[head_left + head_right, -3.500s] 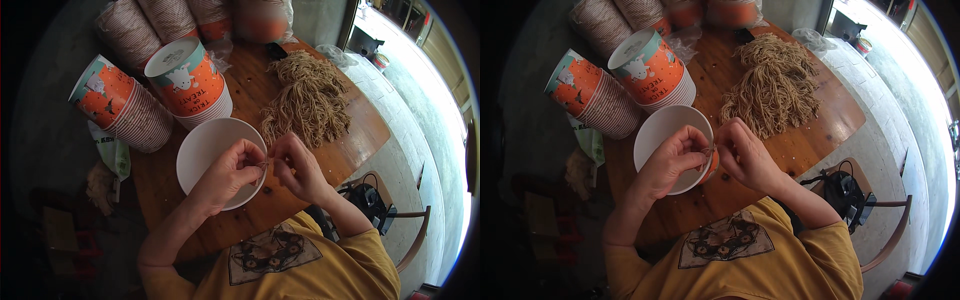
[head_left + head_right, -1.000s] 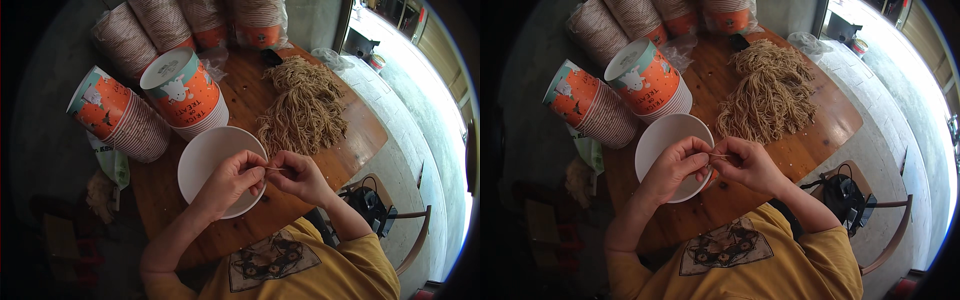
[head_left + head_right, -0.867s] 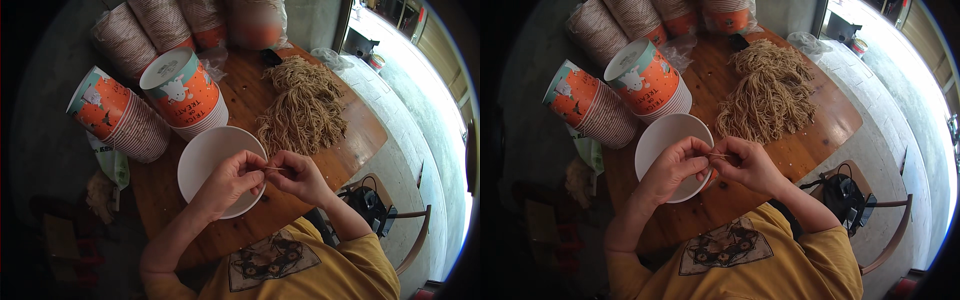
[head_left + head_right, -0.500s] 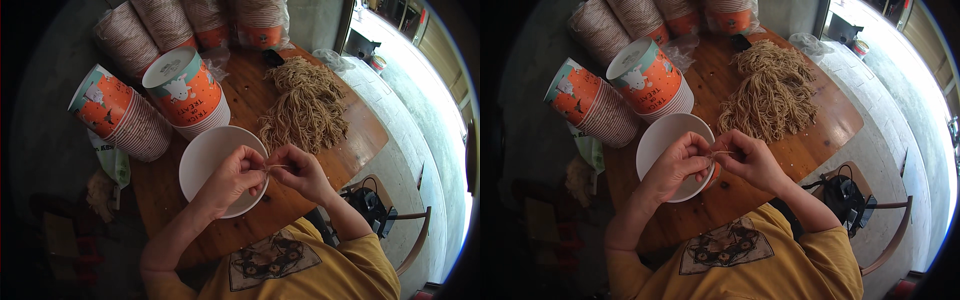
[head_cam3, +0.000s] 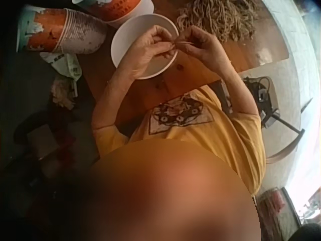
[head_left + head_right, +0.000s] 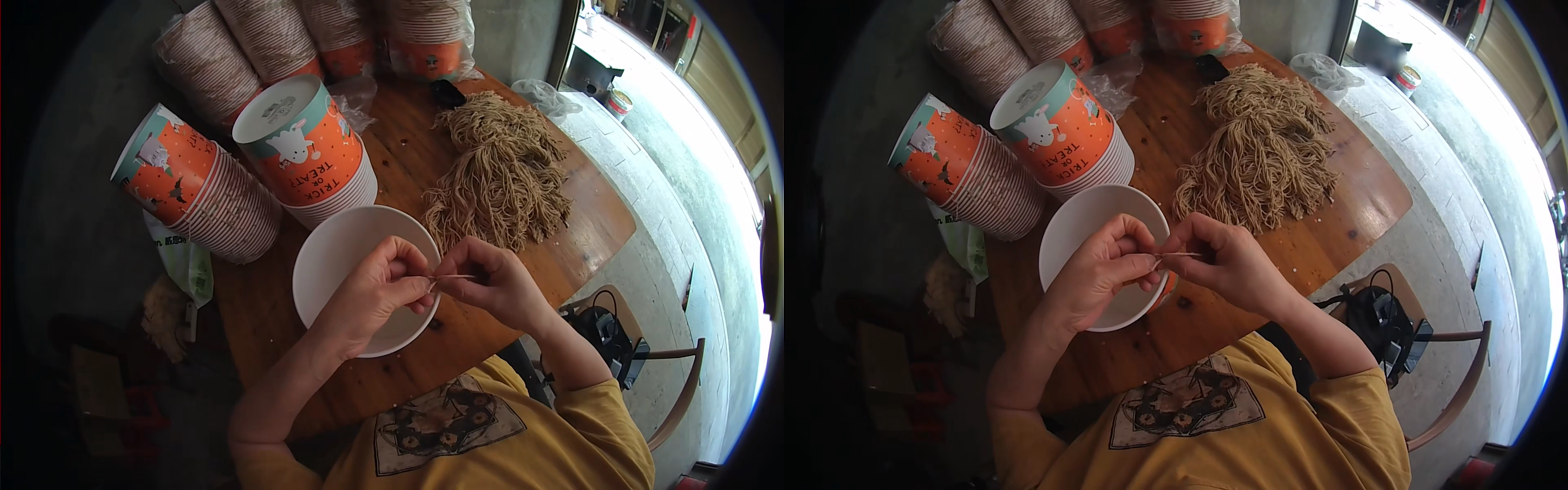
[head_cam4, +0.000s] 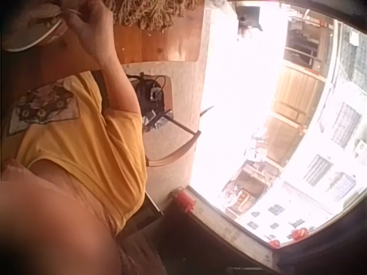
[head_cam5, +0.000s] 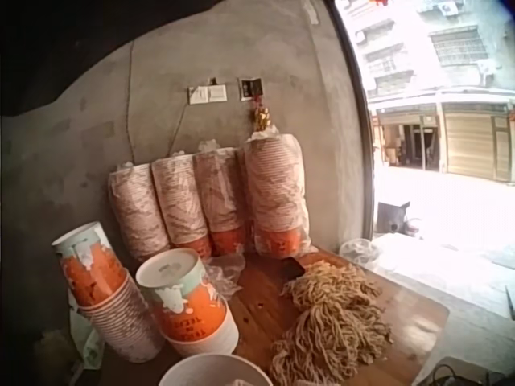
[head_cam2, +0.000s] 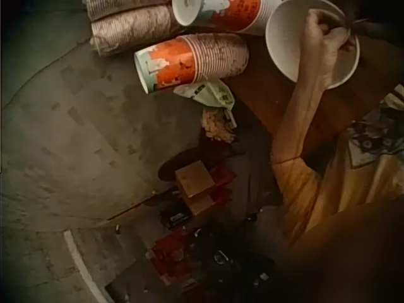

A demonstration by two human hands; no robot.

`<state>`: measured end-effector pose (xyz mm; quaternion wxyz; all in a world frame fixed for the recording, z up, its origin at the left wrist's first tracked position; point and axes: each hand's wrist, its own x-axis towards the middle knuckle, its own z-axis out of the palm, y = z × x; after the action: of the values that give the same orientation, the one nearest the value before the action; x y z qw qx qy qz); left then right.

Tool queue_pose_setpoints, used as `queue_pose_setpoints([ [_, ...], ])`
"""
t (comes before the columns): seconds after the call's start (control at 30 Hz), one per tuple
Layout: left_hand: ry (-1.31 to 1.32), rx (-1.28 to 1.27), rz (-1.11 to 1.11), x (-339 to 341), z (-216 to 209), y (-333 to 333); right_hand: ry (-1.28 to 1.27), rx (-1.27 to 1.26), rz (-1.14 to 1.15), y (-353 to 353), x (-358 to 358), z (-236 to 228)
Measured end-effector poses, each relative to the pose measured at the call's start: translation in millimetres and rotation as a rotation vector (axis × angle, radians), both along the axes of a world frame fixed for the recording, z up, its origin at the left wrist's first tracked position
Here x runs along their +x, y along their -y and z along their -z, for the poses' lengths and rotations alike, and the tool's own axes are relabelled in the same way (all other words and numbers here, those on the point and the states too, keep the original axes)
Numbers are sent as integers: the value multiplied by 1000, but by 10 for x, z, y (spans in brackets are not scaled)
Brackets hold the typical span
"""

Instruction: Attaching strings to paper trick-or-treat buckets.

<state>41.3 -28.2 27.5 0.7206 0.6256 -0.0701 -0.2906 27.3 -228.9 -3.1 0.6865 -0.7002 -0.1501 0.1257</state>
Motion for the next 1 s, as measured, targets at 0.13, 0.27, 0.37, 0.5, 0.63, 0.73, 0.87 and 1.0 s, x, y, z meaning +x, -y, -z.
queue_pose_setpoints([
  [0.13,-83,-71,-40,-11,-36,6,-56,33,-47,17,29,-14],
  [0.27,-61,-56,-15,-1,2,4,-69,18,-72,29,60,-32],
  [0.37,-15,-29,16,-11,-7,12,-12,32,-43,32,60,-16],
  [0.5,-10,-22,25,9,1,-13,-16,21,-49,44,47,-59],
  [0.63,5,14,58,26,-3,-7,-3,58,12,56,48,-1],
  [0.73,-30,-27,55,36,2,-7,40,1,27,79,51,31],
  [0.87,-15,-57,-14,41,1,-4,-45,-39,16,96,39,-31],
  [1.0,-52,-89,-8,39,40,0,84,-39,54,83,28,34],
])
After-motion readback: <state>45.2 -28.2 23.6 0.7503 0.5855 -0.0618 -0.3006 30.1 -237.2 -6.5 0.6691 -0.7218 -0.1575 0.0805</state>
